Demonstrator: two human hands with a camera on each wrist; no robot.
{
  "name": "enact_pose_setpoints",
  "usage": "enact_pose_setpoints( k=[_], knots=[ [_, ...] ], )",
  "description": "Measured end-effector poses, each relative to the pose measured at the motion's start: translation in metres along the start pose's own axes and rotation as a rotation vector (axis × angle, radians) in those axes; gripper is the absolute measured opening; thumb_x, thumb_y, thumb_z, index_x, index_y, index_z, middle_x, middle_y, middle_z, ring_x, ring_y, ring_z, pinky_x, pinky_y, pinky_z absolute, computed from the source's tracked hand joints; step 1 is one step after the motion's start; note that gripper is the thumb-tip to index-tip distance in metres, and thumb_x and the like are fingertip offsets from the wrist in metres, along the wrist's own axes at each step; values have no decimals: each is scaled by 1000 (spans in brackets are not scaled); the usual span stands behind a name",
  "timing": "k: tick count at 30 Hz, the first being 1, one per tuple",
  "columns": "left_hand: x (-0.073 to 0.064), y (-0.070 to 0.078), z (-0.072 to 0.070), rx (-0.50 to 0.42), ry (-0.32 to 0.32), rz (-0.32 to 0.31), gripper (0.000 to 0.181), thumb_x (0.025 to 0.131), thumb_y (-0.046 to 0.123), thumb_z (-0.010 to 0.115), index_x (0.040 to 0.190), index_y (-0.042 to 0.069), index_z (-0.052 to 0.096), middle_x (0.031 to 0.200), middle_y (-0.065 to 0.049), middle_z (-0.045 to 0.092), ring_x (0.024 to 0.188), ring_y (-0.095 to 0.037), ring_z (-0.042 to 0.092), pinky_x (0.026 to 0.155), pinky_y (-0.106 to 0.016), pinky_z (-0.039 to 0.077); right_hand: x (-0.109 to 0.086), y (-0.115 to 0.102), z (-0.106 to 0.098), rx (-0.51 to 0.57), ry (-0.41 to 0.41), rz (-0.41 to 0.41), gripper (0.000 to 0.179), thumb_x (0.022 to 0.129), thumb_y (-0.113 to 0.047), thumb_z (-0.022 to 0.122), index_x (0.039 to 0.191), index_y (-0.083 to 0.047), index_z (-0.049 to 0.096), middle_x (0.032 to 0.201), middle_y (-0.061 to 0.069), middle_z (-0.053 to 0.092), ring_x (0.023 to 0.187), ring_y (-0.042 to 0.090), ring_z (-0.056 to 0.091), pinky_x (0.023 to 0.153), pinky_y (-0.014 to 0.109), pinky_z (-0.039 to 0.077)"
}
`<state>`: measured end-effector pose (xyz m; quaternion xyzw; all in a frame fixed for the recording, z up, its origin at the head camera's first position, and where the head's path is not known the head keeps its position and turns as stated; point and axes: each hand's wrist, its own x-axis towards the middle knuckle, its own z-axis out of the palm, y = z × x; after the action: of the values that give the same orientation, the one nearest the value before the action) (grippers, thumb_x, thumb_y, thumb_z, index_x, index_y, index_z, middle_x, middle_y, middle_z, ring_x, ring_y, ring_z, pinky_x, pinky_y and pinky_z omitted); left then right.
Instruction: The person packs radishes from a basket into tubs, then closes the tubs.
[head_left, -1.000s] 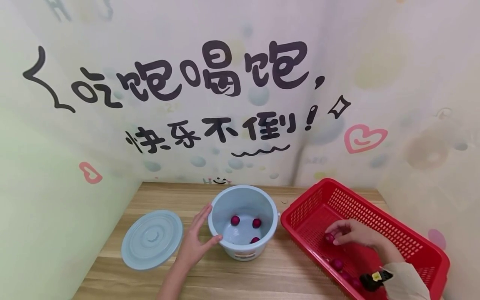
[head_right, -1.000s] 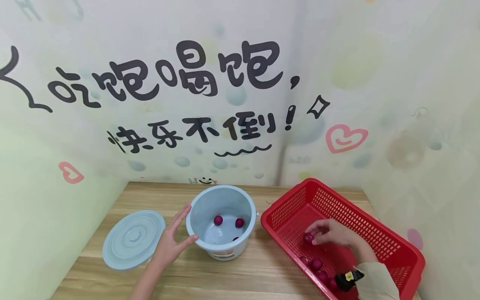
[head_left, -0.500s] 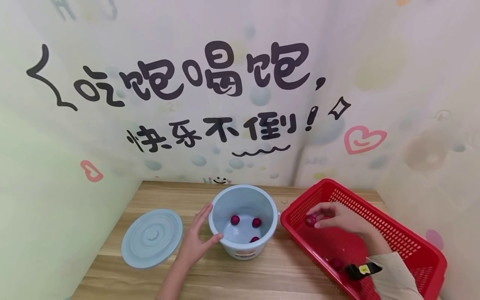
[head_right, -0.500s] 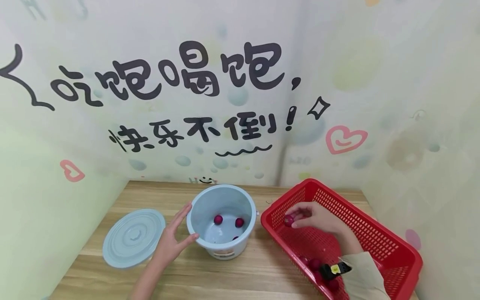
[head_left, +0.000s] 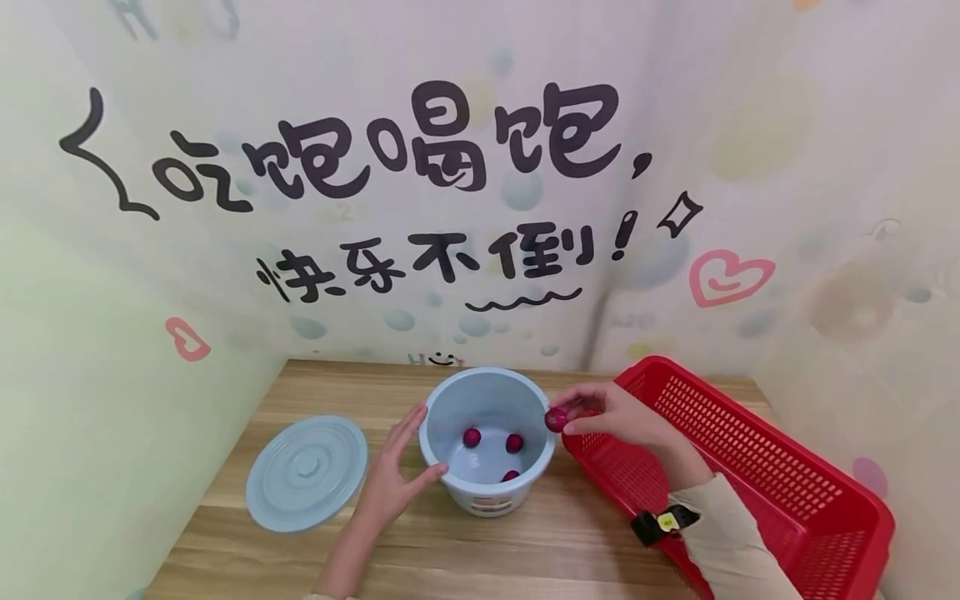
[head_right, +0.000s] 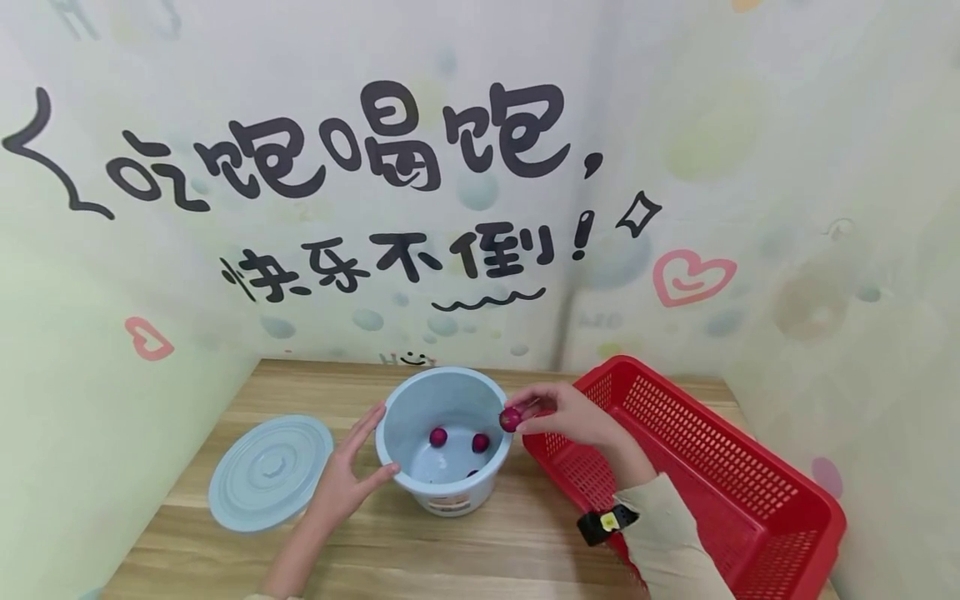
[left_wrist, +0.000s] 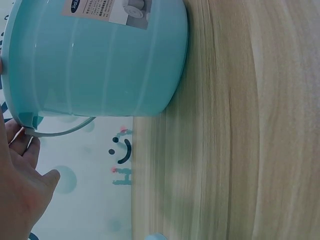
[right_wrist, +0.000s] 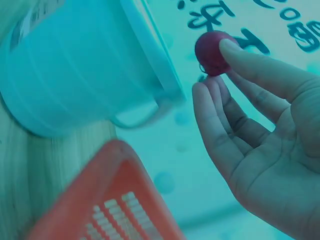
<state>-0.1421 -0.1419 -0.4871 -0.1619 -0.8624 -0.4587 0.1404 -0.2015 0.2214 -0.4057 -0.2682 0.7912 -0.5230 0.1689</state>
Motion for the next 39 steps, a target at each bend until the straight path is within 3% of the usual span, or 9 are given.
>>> enact_pose_setpoints(
  k=[6,11,25,30,34,38,39],
  knots=[
    [0,0,1,1,5,1,82,79,28,82,151,16,44,158,-10,42,143,-42,41,109,-67,40,13,-1,17,31,31,1,38,90,-14,73,125,-2,64,119,29,64,99,19,65,81,23,60],
    [1,0,2,9,0,1,82,79,27,82,151,17,44,158,-11,42,143,-41,41,110,-68,39,12,3,20,43,75,10,37,90,-14,72,125,-4,64,125,29,62,101,23,64,83,26,61],
    [1,-1,1,-19,-5,-2,83,79,26,82,151,16,43,158,-9,41,144,-38,40,117,-68,27,-14,20,-7,-23,173,10,36,92,-16,70,125,-3,65,117,13,69,98,14,67,84,23,60],
    [1,-1,0,-13,-2,9,83,79,27,82,151,16,44,158,-9,42,144,-40,40,116,-69,28,-26,27,-16,1,188,33,33,93,-12,69,125,-5,65,119,22,68,100,21,68,83,24,61],
    [1,-1,0,-12,-1,17,83,79,27,82,151,16,44,158,-10,42,144,-41,40,115,-70,29,-34,31,-23,16,187,44,35,94,-12,67,127,-1,63,120,32,63,99,18,69,83,26,62],
    [1,-2,-1,-9,-3,16,83,79,27,82,151,16,44,158,-10,42,144,-40,40,118,-67,28,-41,38,-27,8,207,65,37,94,-13,67,127,2,61,121,32,63,99,17,68,82,28,62],
    [1,-1,-1,-5,-4,11,83,79,28,82,151,17,44,158,-10,42,144,-38,40,121,-61,27,-43,39,-28,4,210,72,38,94,-14,67,128,3,61,120,27,65,100,15,68,83,28,62]
  ],
)
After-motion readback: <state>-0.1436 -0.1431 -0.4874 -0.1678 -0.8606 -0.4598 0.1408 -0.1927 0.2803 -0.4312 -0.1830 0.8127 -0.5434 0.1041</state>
